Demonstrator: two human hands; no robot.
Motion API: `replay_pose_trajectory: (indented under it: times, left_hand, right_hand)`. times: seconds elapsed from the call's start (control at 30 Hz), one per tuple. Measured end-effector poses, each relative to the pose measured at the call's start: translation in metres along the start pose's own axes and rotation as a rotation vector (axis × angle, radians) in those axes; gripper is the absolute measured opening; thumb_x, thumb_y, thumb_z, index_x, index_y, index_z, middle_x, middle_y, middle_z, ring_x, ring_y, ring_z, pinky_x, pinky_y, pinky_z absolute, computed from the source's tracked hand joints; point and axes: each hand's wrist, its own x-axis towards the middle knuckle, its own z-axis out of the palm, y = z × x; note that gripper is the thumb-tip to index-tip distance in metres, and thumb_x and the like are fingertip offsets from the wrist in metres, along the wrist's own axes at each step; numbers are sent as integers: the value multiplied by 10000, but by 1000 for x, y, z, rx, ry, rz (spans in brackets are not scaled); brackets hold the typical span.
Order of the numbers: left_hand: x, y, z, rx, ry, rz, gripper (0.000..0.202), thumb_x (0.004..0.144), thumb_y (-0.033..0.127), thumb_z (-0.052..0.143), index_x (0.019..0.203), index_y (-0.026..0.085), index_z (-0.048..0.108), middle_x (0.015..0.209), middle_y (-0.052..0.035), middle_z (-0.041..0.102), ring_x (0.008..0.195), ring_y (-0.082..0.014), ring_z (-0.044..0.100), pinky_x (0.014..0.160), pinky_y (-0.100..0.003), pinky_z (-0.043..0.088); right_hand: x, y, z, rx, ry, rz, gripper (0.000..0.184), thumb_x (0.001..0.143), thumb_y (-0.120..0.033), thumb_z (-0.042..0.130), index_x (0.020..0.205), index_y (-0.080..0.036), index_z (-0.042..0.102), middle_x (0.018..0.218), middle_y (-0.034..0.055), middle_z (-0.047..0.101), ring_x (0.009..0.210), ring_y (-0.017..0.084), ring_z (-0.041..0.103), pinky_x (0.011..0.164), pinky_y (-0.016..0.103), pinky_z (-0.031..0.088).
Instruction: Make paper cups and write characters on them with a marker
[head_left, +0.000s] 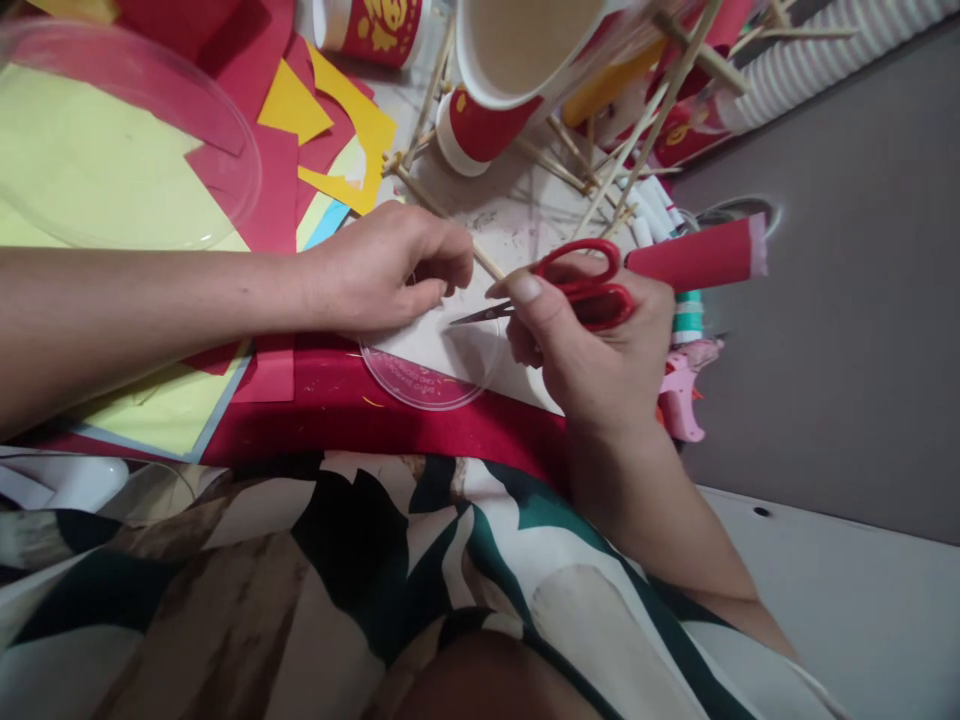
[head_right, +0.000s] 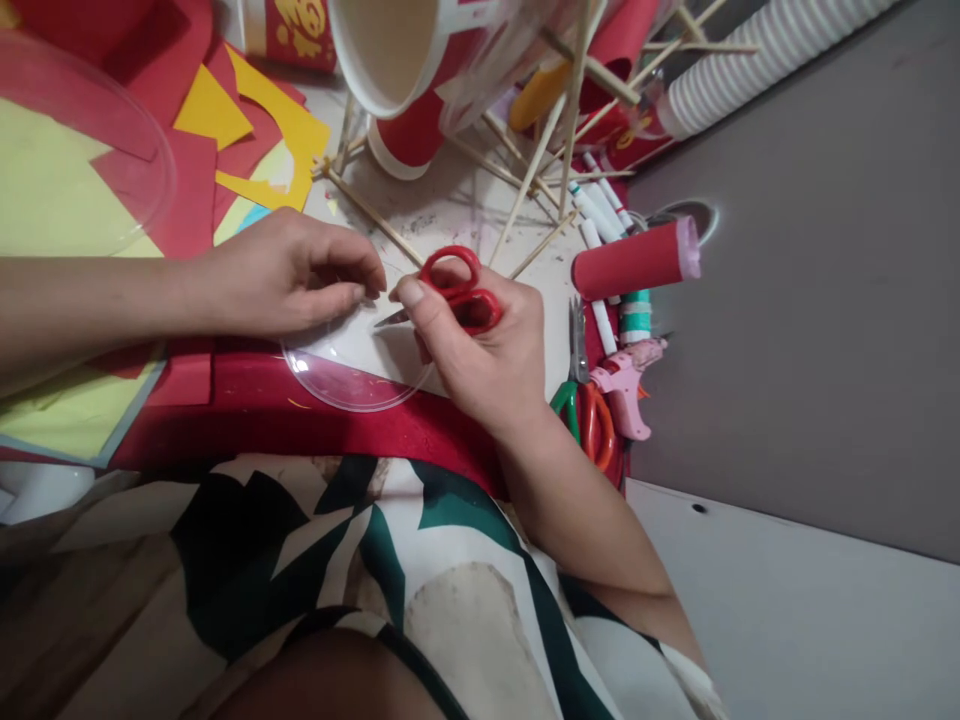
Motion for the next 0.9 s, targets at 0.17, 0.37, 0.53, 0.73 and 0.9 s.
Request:
replay_pose_trajectory:
  times: [0.17,0.37,0.53,0.73,0.9]
  left_hand:
    - [2,-3,-2,79,-63,-67,276,845,114,553,1007,173,769,940,-36,789,856,-164,694,793,-276,490]
    - [2,-1,-5,85,-106,-65,337,868,113,500,1067,173,765,1006,-53,797,880,-163,684,803,-279,496]
    - [2,-4,-3,86,-88,-65,308,841,123,535,1022,199,772,958,-23,799,846,-166,705,764,-270,494]
    - [2,-7,-2,35,-80,-66,318,847,155,536,1049,211,775,987,-15,798,870,-173,723,808,-280,528]
    - [2,-5,-3,48,-83,-69,315,838,142,540,1035,190,781,952,-27,798,806,-165,693,789,-293,518]
  right_hand:
    - [-3,6,3,-9,35,-10,352,950,-449,701,689,-215,667,501,-65,523,410,74,432,456,255,397]
    - [-2,4,6,-6,-65,-67,233,921,-382,737,767,-217,678,607,-50,608,487,90,530,495,261,471]
    - [-10,10,11,19,44,-133,202,939,-361,729,800,-227,669,658,-41,650,489,100,572,438,263,456]
    - [-13,26,21,115,257,-146,292,949,-465,710,774,-248,621,553,-79,540,396,95,453,398,280,396]
    - [-8,36,27,42,164,-130,409,1004,-513,608,702,-238,575,543,-54,503,448,100,479,452,280,409]
